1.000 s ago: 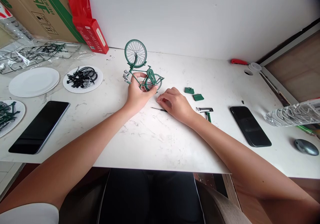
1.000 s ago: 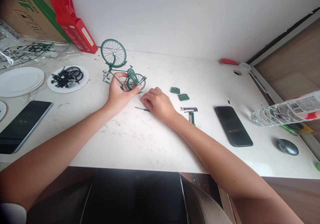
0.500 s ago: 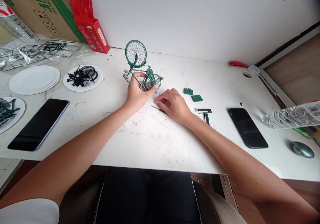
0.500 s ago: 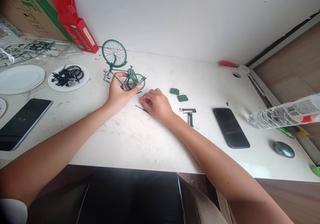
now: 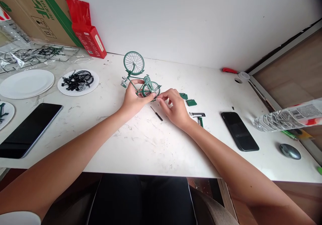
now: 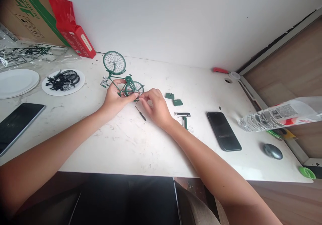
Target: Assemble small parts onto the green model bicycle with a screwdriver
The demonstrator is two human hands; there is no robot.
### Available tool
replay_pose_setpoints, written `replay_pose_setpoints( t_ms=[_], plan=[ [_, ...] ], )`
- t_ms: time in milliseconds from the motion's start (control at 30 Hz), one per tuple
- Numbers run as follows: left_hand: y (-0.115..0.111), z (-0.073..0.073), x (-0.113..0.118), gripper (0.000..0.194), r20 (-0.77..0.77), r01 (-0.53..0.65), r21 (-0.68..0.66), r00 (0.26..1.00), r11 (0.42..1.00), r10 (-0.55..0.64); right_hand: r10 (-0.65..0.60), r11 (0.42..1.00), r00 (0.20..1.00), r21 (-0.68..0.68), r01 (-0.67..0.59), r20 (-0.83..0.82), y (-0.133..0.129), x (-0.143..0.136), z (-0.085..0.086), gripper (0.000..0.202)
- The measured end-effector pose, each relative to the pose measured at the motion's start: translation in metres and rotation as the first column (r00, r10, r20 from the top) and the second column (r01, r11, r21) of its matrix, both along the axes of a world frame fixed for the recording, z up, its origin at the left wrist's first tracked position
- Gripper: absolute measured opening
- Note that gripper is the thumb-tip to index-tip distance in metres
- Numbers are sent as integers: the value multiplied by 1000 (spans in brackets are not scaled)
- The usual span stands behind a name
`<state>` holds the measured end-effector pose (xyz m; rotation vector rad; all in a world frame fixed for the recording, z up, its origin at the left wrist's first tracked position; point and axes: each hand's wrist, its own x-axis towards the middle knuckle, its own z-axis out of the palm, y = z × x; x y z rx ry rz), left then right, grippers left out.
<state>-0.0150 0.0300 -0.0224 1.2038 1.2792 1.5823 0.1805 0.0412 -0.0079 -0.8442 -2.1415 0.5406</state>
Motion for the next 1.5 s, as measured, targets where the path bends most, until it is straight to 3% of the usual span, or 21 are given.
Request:
replay_pose_setpoints(
  t_ms=[233, 467, 633, 1033, 1500],
  plan=[
    [-15, 5, 10, 67, 65, 106, -38, 993, 994, -104, -64, 997, 984, 32, 71, -165, -6, 2, 0, 17],
    [-23, 5, 11, 66, 85, 181, -76, 981, 981, -174, -140, 981, 989, 128, 144, -41, -5, 12, 1, 14],
    [-25, 4, 11, 65, 68, 206, -99, 977, 973, -200, -96, 983, 995, 161, 91, 27, -4, 18, 5, 12],
    [-29, 3, 10, 61, -1, 240, -64, 971, 969, -241, -56, 990, 998, 131, 53, 19, 0, 24, 7, 12],
    [-26, -1, 7, 55, -94, 267, -55, 958, 962, -271, -79, 995, 992, -68, 72, -96, 0, 26, 1, 12]
  ],
)
